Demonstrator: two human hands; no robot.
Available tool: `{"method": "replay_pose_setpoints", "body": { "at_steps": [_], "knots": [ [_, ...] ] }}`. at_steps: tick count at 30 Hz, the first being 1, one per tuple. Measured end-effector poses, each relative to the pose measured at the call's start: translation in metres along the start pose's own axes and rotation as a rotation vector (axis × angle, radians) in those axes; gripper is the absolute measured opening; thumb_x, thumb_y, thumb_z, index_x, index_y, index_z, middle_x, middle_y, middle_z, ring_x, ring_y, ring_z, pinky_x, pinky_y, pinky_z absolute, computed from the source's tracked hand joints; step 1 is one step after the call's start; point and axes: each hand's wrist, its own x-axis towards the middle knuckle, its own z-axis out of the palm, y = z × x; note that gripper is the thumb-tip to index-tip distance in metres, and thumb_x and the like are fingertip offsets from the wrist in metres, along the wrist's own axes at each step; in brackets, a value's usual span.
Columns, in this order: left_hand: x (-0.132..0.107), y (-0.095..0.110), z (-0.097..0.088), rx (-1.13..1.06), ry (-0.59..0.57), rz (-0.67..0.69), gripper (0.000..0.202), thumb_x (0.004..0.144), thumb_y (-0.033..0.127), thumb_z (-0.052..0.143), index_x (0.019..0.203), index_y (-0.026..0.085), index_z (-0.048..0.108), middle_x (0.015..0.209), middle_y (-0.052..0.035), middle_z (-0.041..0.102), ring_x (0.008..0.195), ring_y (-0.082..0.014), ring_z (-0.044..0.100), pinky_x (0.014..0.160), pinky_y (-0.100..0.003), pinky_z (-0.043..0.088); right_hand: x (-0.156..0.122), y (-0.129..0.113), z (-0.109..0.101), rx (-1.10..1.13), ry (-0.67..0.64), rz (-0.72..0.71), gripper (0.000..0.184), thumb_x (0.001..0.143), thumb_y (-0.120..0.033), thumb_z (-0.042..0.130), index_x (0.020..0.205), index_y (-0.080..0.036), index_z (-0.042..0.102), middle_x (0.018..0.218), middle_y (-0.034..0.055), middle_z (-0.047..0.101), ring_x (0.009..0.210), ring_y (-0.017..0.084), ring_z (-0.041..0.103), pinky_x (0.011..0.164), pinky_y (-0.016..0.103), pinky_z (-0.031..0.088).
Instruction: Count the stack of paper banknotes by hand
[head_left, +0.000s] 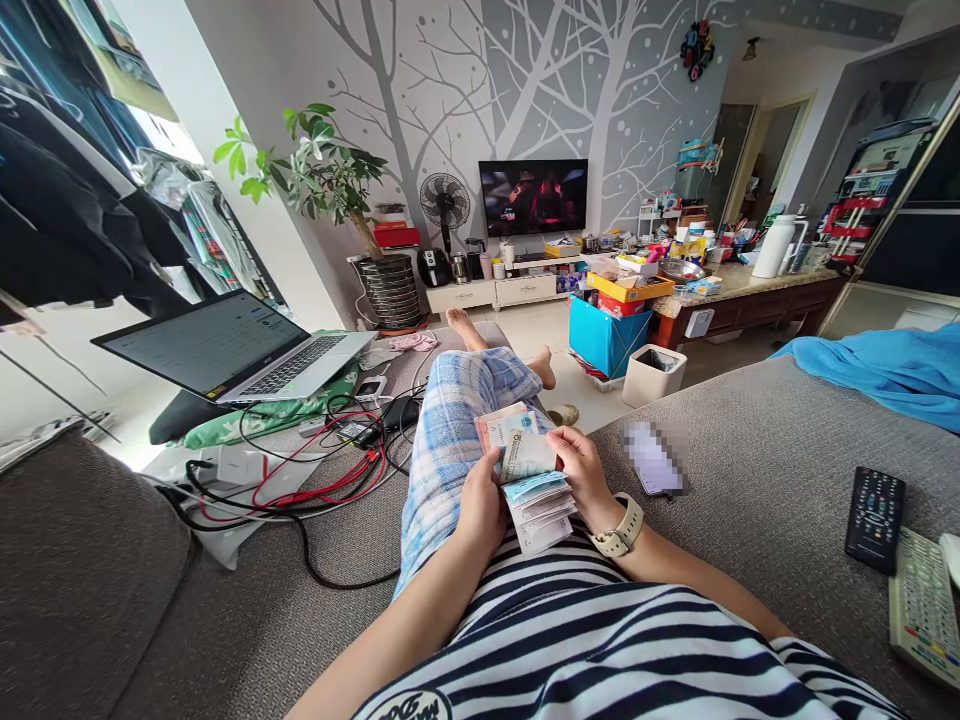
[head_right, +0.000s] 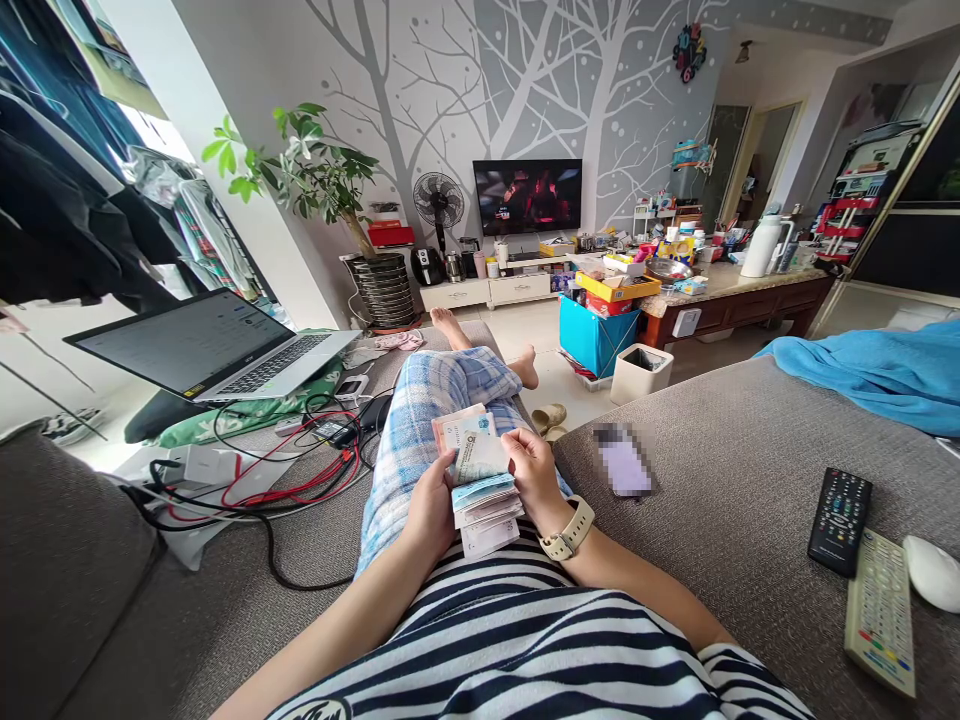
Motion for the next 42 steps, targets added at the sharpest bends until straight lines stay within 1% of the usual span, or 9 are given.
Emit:
{"method": "replay_pose_setpoints", "body": {
  "at_steps": [3, 9, 14, 18, 25, 29, 34, 38, 42],
  "knots": [
    [0.0008, 0.0003, 0.0001, -0.036, -0.034, -0.058, 0.027, 0.067, 0.028, 0.067, 0.089, 0.013, 0.067, 0.07, -0.0043, 0.07, 0.071, -0.0228, 0.068, 0.073, -0.036, 0.055, -0.0006, -0.0006, -0.0002, 0.002, -0.011, -0.005, 0.025, 0.081, -0.043, 0.058, 0.069, -0.021, 0.057, 0.052, -0.0038, 0.043, 0.05, 0.014, 0.038, 0.049, 0.027, 0.029],
    [-0.0029, 0.0028, 0.0028, -0.039, -0.035, -0.065, 0.03, 0.068, 0.027, 0.065, 0.094, 0.012, 0.068, 0.075, -0.0065, 0.072, 0.078, -0.0248, 0.07, 0.075, -0.036, 0.055, -0.0015, -0.0011, 0.0002, 0.02, -0.026, -0.005, 0.026, 0.081, -0.044, 0.059, 0.069, -0.021, 0.057, 0.053, -0.004, 0.043, 0.051, 0.013, 0.037, 0.049, 0.027, 0.029],
    [-0.0084, 0.0061, 0.0055, -0.02, -0.012, -0.036, 0.027, 0.069, 0.024, 0.064, 0.092, 0.012, 0.068, 0.079, -0.0081, 0.073, 0.083, -0.0258, 0.07, 0.076, -0.036, 0.055, -0.0016, -0.0003, 0.0003, 0.037, -0.039, -0.009, 0.028, 0.082, -0.044, 0.059, 0.066, -0.022, 0.055, 0.053, -0.004, 0.042, 0.05, 0.013, 0.036, 0.048, 0.026, 0.028],
    [-0.0066, 0.0047, 0.0031, -0.008, -0.035, -0.029, 0.029, 0.068, 0.027, 0.065, 0.092, 0.012, 0.068, 0.08, -0.0077, 0.073, 0.08, -0.0249, 0.07, 0.076, -0.036, 0.054, -0.0021, -0.0007, 0.0003, 0.049, -0.042, -0.008, 0.029, 0.082, -0.044, 0.06, 0.065, -0.022, 0.054, 0.052, -0.0042, 0.041, 0.05, 0.013, 0.035, 0.048, 0.026, 0.027],
    [-0.0038, 0.002, -0.0012, -0.01, -0.086, -0.011, 0.033, 0.069, 0.03, 0.066, 0.098, 0.013, 0.069, 0.085, -0.0075, 0.074, 0.079, -0.0247, 0.07, 0.075, -0.037, 0.055, -0.0014, 0.0038, 0.0027, 0.172, -0.089, 0.081, 0.032, 0.083, -0.05, 0.058, 0.069, -0.021, 0.059, 0.047, -0.003, 0.051, 0.042, 0.012, 0.041, 0.046, 0.026, 0.031],
    [-0.0024, 0.0003, -0.0033, 0.01, -0.097, -0.004, 0.034, 0.068, 0.031, 0.068, 0.096, 0.012, 0.068, 0.086, -0.0078, 0.074, 0.079, -0.0242, 0.069, 0.075, -0.036, 0.054, -0.0009, 0.0052, 0.0027, 0.164, -0.086, 0.049, 0.033, 0.083, -0.049, 0.058, 0.068, -0.02, 0.059, 0.045, -0.0037, 0.049, 0.043, 0.012, 0.043, 0.048, 0.026, 0.033],
    [-0.0038, 0.0003, -0.0033, 0.028, -0.068, 0.024, 0.029, 0.063, 0.029, 0.072, 0.088, 0.014, 0.068, 0.082, -0.0054, 0.073, 0.077, -0.0223, 0.068, 0.076, -0.035, 0.052, -0.0005, 0.0019, 0.0017, 0.112, -0.031, 0.011, 0.032, 0.08, -0.045, 0.063, 0.064, -0.021, 0.053, 0.05, -0.0045, 0.048, 0.048, 0.012, 0.043, 0.053, 0.027, 0.036],
    [-0.0078, 0.0024, -0.0017, 0.078, -0.059, 0.022, 0.028, 0.06, 0.027, 0.073, 0.085, 0.016, 0.069, 0.077, -0.0035, 0.072, 0.068, -0.0187, 0.065, 0.07, -0.032, 0.051, 0.0012, 0.0021, 0.0017, 0.133, 0.04, 0.077, 0.028, 0.074, -0.042, 0.07, 0.072, -0.021, 0.052, 0.057, -0.0053, 0.049, 0.051, 0.012, 0.043, 0.051, 0.026, 0.034],
    [-0.0082, 0.0025, -0.0022, 0.07, -0.072, 0.015, 0.029, 0.057, 0.025, 0.076, 0.083, 0.016, 0.068, 0.075, -0.0029, 0.071, 0.063, -0.016, 0.062, 0.068, -0.031, 0.049, 0.0022, 0.0032, 0.0023, 0.148, 0.057, 0.087, 0.027, 0.073, -0.043, 0.069, 0.077, -0.022, 0.053, 0.056, -0.0061, 0.046, 0.05, 0.012, 0.04, 0.049, 0.025, 0.032]
  ]
}}
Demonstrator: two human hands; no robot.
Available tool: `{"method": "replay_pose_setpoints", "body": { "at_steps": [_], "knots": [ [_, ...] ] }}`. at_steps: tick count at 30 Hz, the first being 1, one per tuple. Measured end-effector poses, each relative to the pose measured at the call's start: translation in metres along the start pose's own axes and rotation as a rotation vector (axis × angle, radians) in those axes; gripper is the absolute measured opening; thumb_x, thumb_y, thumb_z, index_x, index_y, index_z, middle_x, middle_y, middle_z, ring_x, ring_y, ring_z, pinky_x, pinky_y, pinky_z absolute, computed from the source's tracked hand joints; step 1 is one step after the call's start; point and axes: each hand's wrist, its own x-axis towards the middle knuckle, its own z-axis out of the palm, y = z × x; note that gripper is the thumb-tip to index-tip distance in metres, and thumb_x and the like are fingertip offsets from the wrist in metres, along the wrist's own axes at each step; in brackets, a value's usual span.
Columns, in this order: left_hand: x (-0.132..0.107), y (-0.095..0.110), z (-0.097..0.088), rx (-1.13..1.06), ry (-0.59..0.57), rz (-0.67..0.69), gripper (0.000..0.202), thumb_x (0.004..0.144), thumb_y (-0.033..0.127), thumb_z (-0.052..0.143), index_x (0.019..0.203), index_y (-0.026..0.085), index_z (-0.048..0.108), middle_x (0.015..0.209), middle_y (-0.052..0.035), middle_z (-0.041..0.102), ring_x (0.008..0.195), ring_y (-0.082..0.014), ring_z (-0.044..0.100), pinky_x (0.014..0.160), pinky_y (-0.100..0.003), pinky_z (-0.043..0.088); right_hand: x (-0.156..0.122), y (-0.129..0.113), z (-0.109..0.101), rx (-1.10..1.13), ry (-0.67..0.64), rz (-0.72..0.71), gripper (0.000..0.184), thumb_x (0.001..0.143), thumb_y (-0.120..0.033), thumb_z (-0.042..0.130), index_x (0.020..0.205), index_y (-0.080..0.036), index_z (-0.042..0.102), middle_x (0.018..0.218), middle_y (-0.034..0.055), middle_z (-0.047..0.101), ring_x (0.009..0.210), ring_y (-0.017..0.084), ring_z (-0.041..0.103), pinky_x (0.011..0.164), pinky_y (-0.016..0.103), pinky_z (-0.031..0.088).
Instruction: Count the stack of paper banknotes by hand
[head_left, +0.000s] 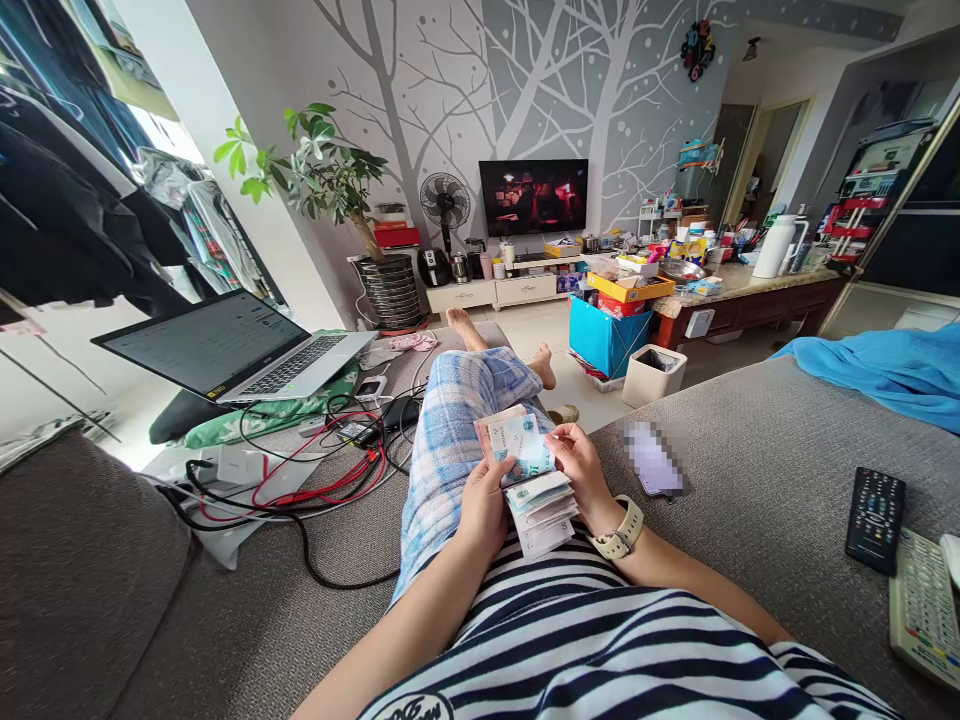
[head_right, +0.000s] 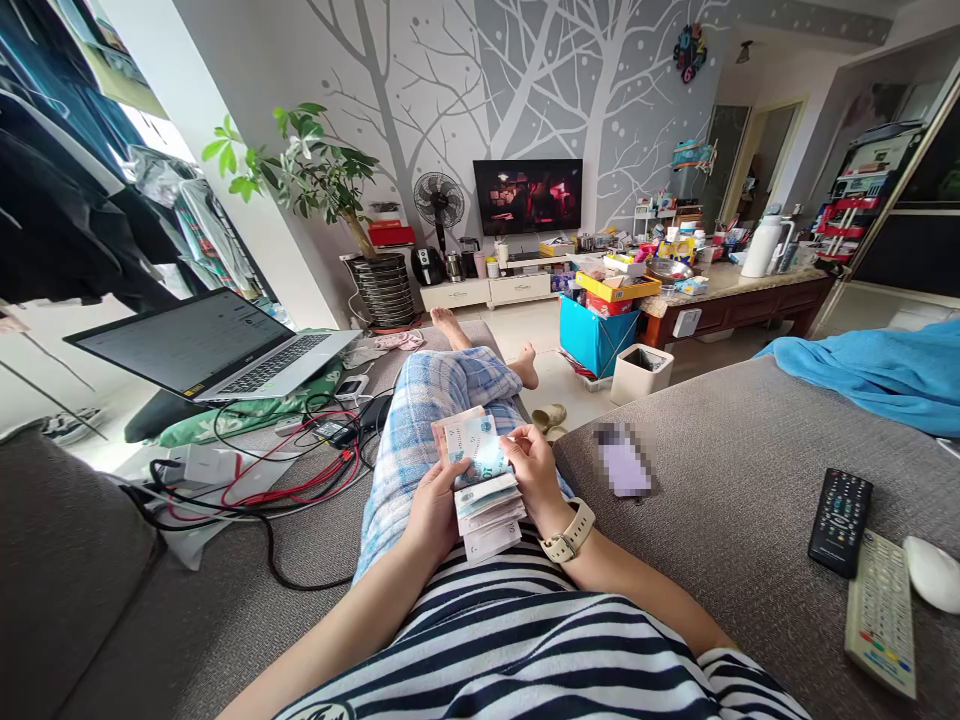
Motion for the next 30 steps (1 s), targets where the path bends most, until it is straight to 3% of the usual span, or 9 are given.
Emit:
{"method": "replay_pose_setpoints", "body": {
  "at_steps": [6, 13, 19, 30],
  "knots": [
    [0.0035, -0.0027, -0.0037, -0.005, -0.023, 0.001, 0.033, 0.057, 0.026, 0.077, 0.087, 0.014, 0.068, 0.076, -0.0041, 0.071, 0.063, -0.0155, 0.062, 0.066, -0.03, 0.048, -0.0006, 0.0021, -0.0021, -0.099, -0.057, -0.058, 0.031, 0.079, -0.045, 0.062, 0.062, -0.021, 0.051, 0.052, -0.0051, 0.04, 0.049, 0.011, 0.035, 0.048, 0.026, 0.029],
    [0.003, -0.0019, -0.0022, -0.016, 0.01, 0.01, 0.027, 0.061, 0.026, 0.074, 0.085, 0.014, 0.069, 0.077, -0.0035, 0.072, 0.066, -0.0166, 0.064, 0.069, -0.03, 0.05, -0.0001, 0.004, -0.0037, -0.128, -0.07, -0.09, 0.032, 0.083, -0.041, 0.059, 0.061, -0.021, 0.05, 0.056, -0.0035, 0.046, 0.053, 0.013, 0.041, 0.053, 0.027, 0.032],
    [0.0032, -0.0018, 0.0003, -0.098, 0.013, -0.026, 0.023, 0.068, 0.027, 0.067, 0.086, 0.013, 0.068, 0.072, -0.0037, 0.071, 0.07, -0.0209, 0.068, 0.072, -0.034, 0.053, -0.0015, 0.002, -0.0026, -0.089, -0.075, -0.064, 0.03, 0.081, -0.042, 0.061, 0.063, -0.02, 0.051, 0.055, -0.0045, 0.043, 0.052, 0.012, 0.037, 0.052, 0.026, 0.03],
    [0.004, -0.0014, 0.0021, -0.121, -0.049, -0.022, 0.03, 0.073, 0.027, 0.062, 0.097, 0.01, 0.069, 0.091, -0.0098, 0.075, 0.084, -0.0251, 0.07, 0.08, -0.037, 0.054, -0.0026, -0.0012, -0.0011, -0.043, -0.087, -0.036, 0.03, 0.079, -0.041, 0.062, 0.061, -0.02, 0.05, 0.055, -0.0049, 0.042, 0.052, 0.012, 0.035, 0.051, 0.026, 0.03]
  ]
}}
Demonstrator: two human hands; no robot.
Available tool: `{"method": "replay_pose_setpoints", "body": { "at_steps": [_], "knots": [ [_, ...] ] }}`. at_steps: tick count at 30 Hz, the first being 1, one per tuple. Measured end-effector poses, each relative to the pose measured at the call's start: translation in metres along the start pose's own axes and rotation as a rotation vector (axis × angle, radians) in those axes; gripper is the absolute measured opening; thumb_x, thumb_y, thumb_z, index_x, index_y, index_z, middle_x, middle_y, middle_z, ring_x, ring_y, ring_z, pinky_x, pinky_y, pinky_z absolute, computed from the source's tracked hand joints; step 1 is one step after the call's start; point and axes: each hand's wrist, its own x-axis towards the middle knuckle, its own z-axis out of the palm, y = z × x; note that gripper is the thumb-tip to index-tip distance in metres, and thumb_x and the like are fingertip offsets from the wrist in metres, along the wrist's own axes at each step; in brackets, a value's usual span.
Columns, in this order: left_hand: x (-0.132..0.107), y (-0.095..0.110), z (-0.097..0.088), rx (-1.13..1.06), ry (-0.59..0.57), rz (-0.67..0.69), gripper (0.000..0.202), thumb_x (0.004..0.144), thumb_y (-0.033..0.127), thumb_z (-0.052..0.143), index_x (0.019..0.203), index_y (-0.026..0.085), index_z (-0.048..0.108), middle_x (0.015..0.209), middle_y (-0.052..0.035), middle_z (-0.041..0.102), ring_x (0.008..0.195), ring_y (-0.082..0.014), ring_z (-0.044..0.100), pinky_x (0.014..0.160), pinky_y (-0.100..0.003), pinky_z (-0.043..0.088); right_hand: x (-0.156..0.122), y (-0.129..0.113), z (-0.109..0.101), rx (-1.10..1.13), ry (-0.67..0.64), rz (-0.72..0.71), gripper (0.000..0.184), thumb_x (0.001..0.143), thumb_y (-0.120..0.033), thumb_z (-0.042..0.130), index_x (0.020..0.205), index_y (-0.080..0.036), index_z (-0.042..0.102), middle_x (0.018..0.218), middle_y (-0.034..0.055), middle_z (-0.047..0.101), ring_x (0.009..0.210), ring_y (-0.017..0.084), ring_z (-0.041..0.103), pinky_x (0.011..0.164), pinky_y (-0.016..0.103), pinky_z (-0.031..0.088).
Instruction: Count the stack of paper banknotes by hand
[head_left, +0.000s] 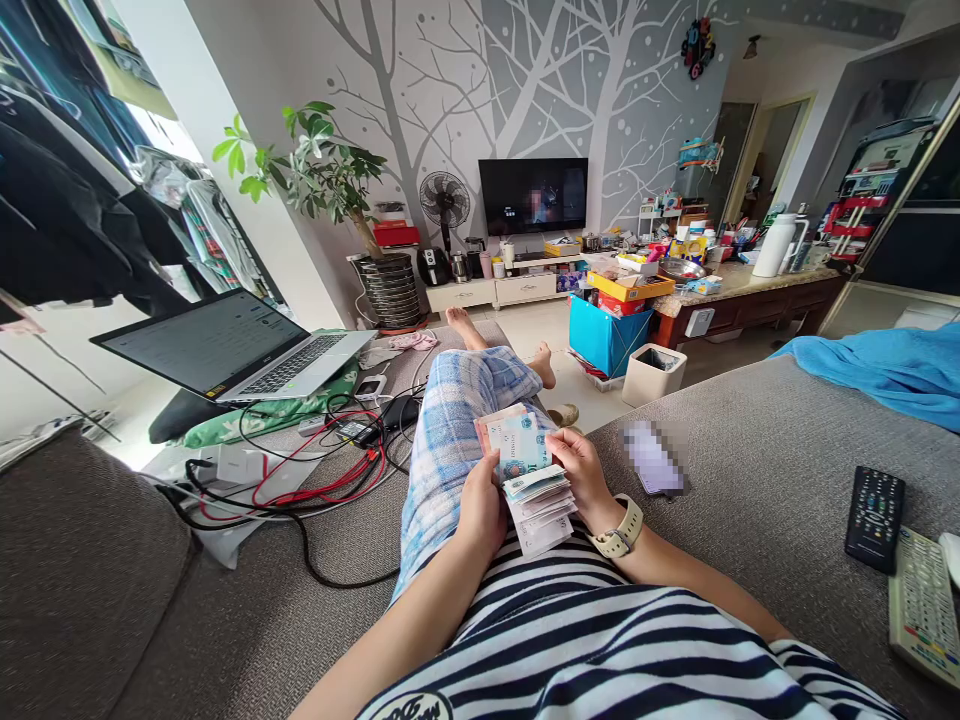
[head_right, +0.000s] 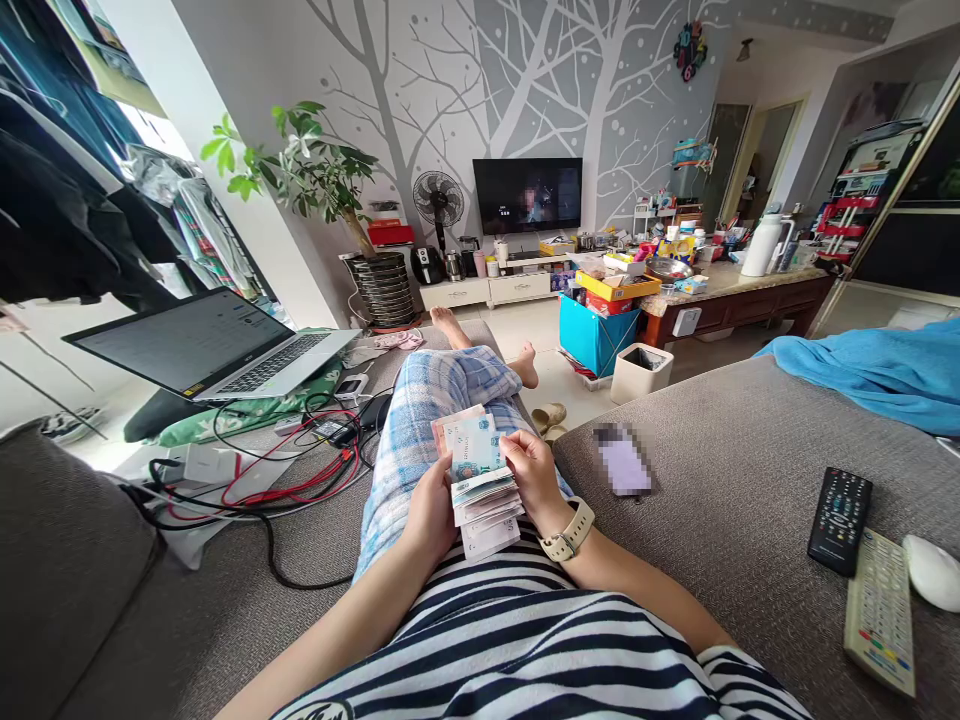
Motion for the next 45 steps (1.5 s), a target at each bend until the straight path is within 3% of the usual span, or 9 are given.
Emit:
{"method": "replay_pose_setpoints", "body": {
  "at_steps": [10, 16, 21, 27, 38, 45],
  "knots": [
    [0.003, -0.0015, -0.0025, 0.015, -0.004, 0.005, 0.03, 0.072, 0.03, 0.064, 0.095, 0.011, 0.069, 0.086, -0.0077, 0.075, 0.079, -0.0237, 0.07, 0.079, -0.037, 0.054, 0.0002, 0.0014, -0.001, 0.013, -0.009, -0.015, 0.028, 0.081, -0.039, 0.062, 0.063, -0.02, 0.053, 0.056, -0.0046, 0.044, 0.053, 0.011, 0.037, 0.05, 0.025, 0.03],
    [0.0055, -0.0018, -0.0047, 0.032, -0.006, 0.016, 0.033, 0.071, 0.027, 0.064, 0.099, 0.011, 0.069, 0.095, -0.009, 0.074, 0.085, -0.0226, 0.069, 0.082, -0.035, 0.053, 0.001, 0.0017, -0.0005, 0.031, -0.024, -0.02, 0.029, 0.081, -0.04, 0.062, 0.062, -0.02, 0.052, 0.054, -0.0044, 0.047, 0.05, 0.011, 0.038, 0.05, 0.026, 0.03],
    [0.0069, -0.0035, -0.0063, 0.029, 0.087, 0.013, 0.03, 0.069, 0.028, 0.067, 0.093, 0.011, 0.069, 0.079, -0.0068, 0.073, 0.074, -0.0218, 0.068, 0.073, -0.034, 0.054, 0.0016, 0.0051, 0.0001, 0.073, -0.044, 0.002, 0.031, 0.083, -0.045, 0.06, 0.065, -0.021, 0.054, 0.047, -0.0033, 0.052, 0.045, 0.012, 0.042, 0.051, 0.027, 0.034],
    [0.0069, -0.0046, -0.0085, 0.056, 0.031, 0.037, 0.031, 0.067, 0.03, 0.07, 0.091, 0.011, 0.069, 0.079, -0.0062, 0.072, 0.075, -0.0213, 0.067, 0.073, -0.033, 0.053, 0.0019, 0.005, -0.0004, 0.035, -0.031, -0.062, 0.032, 0.084, -0.043, 0.062, 0.063, -0.02, 0.053, 0.048, -0.0043, 0.048, 0.049, 0.012, 0.044, 0.056, 0.027, 0.036],
    [0.001, -0.0017, -0.007, 0.093, 0.032, 0.055, 0.023, 0.064, 0.026, 0.074, 0.084, 0.015, 0.07, 0.073, -0.0019, 0.07, 0.062, -0.0158, 0.062, 0.064, -0.029, 0.049, 0.0016, -0.0012, 0.0014, 0.049, 0.085, 0.066, 0.03, 0.072, -0.044, 0.072, 0.074, -0.02, 0.054, 0.055, -0.0054, 0.05, 0.051, 0.011, 0.044, 0.052, 0.025, 0.035],
    [-0.0015, 0.0004, -0.0043, 0.113, 0.04, 0.033, 0.029, 0.06, 0.025, 0.075, 0.086, 0.015, 0.07, 0.077, -0.0035, 0.071, 0.064, -0.0159, 0.062, 0.068, -0.03, 0.049, 0.0026, 0.004, -0.002, -0.003, 0.069, 0.058, 0.029, 0.076, -0.046, 0.066, 0.072, -0.02, 0.055, 0.057, -0.005, 0.048, 0.051, 0.011, 0.041, 0.05, 0.026, 0.032]
  ]
}}
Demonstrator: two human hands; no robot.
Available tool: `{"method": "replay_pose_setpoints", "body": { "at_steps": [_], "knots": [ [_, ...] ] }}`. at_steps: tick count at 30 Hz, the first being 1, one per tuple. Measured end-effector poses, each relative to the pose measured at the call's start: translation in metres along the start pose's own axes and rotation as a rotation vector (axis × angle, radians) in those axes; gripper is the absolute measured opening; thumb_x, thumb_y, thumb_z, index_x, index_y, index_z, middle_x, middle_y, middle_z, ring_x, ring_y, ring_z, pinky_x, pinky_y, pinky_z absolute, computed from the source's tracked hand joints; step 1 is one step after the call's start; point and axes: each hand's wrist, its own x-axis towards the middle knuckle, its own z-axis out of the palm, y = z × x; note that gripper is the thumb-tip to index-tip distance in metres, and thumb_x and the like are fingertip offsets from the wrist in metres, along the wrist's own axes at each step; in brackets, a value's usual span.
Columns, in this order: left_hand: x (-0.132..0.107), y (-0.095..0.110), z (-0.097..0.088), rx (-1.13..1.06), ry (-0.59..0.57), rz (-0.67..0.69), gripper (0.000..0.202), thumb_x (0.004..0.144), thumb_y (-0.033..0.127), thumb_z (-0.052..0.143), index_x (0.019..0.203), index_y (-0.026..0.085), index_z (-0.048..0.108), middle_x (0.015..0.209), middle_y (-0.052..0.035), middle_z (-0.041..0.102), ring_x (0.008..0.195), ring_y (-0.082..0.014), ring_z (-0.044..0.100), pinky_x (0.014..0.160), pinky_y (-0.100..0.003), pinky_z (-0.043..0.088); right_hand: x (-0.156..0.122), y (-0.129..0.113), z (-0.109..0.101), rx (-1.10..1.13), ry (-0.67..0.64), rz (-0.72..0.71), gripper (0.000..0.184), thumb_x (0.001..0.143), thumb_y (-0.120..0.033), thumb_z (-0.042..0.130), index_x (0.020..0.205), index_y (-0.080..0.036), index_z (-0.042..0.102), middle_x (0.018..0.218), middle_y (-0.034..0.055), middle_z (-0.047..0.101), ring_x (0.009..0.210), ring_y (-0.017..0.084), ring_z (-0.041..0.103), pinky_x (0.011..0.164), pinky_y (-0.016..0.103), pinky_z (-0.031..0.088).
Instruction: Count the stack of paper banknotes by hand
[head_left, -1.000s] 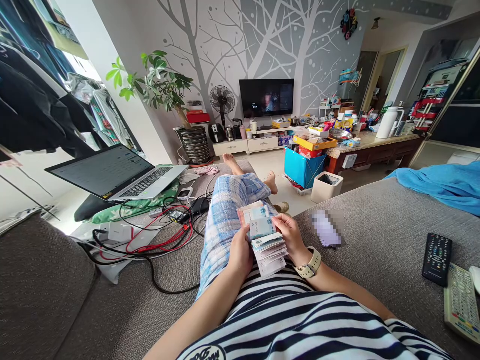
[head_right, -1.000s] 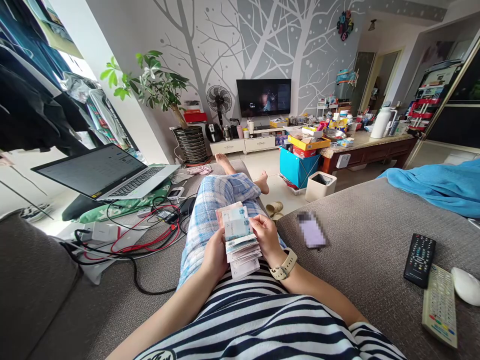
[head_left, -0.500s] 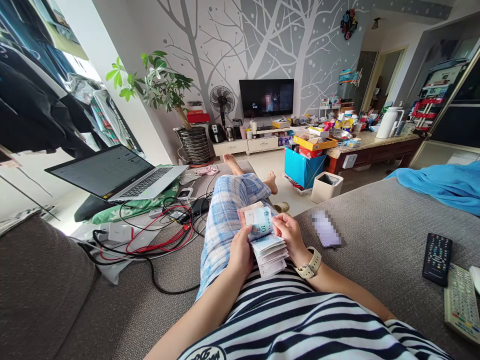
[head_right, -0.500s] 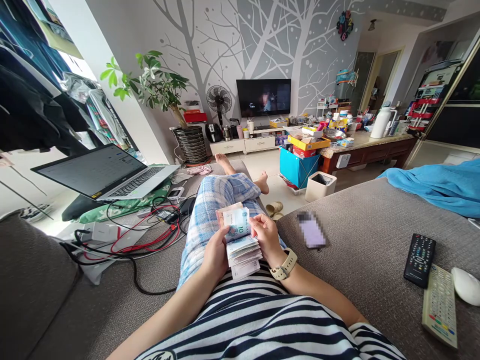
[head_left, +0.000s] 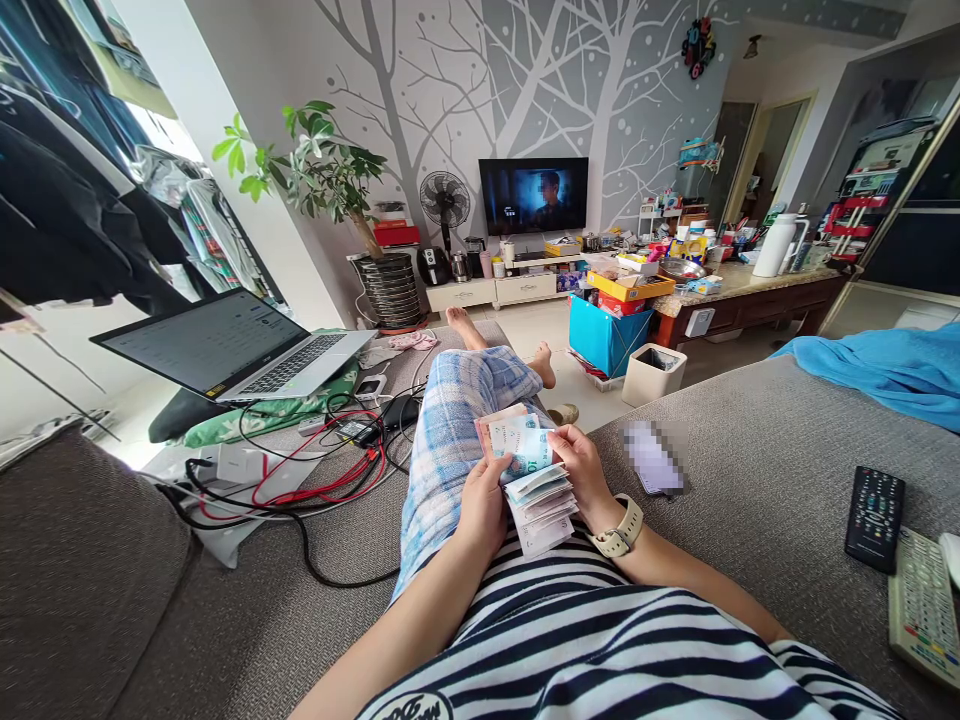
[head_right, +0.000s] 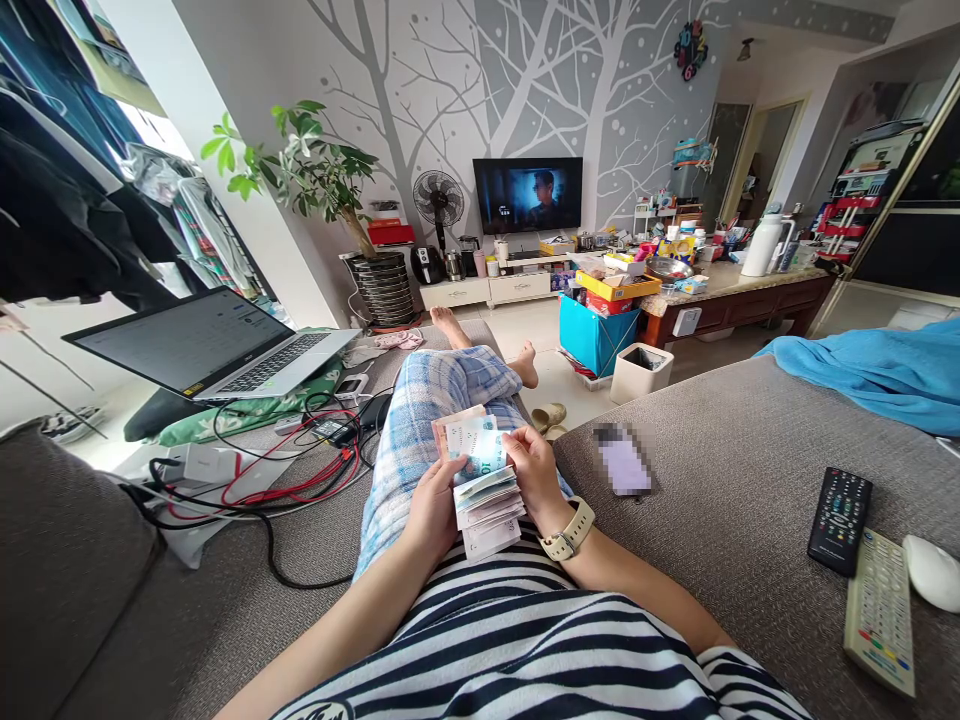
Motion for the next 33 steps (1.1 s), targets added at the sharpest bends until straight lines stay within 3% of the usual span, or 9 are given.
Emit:
{"method": "replay_pose_setpoints", "body": {
  "at_steps": [11, 17, 22, 33],
  "knots": [
    [0.0015, -0.0022, -0.0024, -0.007, -0.039, -0.009, 0.029, 0.061, 0.026, 0.076, 0.085, 0.014, 0.067, 0.073, -0.0031, 0.069, 0.063, -0.0155, 0.062, 0.066, -0.029, 0.049, -0.0008, 0.0011, -0.0014, -0.051, -0.018, -0.101, 0.031, 0.08, -0.043, 0.063, 0.062, -0.021, 0.051, 0.054, -0.0045, 0.044, 0.052, 0.013, 0.04, 0.053, 0.028, 0.032],
    [0.0069, -0.0066, -0.0034, -0.065, 0.067, 0.005, 0.025, 0.063, 0.03, 0.073, 0.08, 0.014, 0.066, 0.069, -0.0008, 0.068, 0.061, -0.0149, 0.062, 0.067, -0.03, 0.05, -0.0022, -0.001, -0.0006, -0.058, -0.026, -0.105, 0.032, 0.081, -0.043, 0.062, 0.061, -0.022, 0.048, 0.053, -0.0045, 0.043, 0.051, 0.013, 0.038, 0.051, 0.027, 0.03],
    [0.0081, -0.0075, -0.0036, -0.078, 0.06, -0.016, 0.026, 0.065, 0.028, 0.071, 0.085, 0.013, 0.066, 0.066, 0.0005, 0.066, 0.061, -0.0146, 0.063, 0.065, -0.028, 0.05, -0.0046, -0.0038, 0.0006, -0.029, -0.032, -0.092, 0.034, 0.082, -0.044, 0.06, 0.06, -0.022, 0.046, 0.052, -0.0047, 0.039, 0.05, 0.013, 0.034, 0.05, 0.027, 0.028],
    [0.0024, -0.0016, 0.0026, -0.08, 0.063, -0.024, 0.024, 0.066, 0.027, 0.068, 0.086, 0.013, 0.067, 0.074, -0.0047, 0.072, 0.069, -0.0206, 0.068, 0.071, -0.033, 0.053, -0.0047, -0.0032, 0.001, 0.012, -0.058, -0.096, 0.034, 0.082, -0.045, 0.061, 0.062, -0.022, 0.047, 0.054, -0.0045, 0.039, 0.05, 0.012, 0.034, 0.048, 0.026, 0.029]
  ]
}}
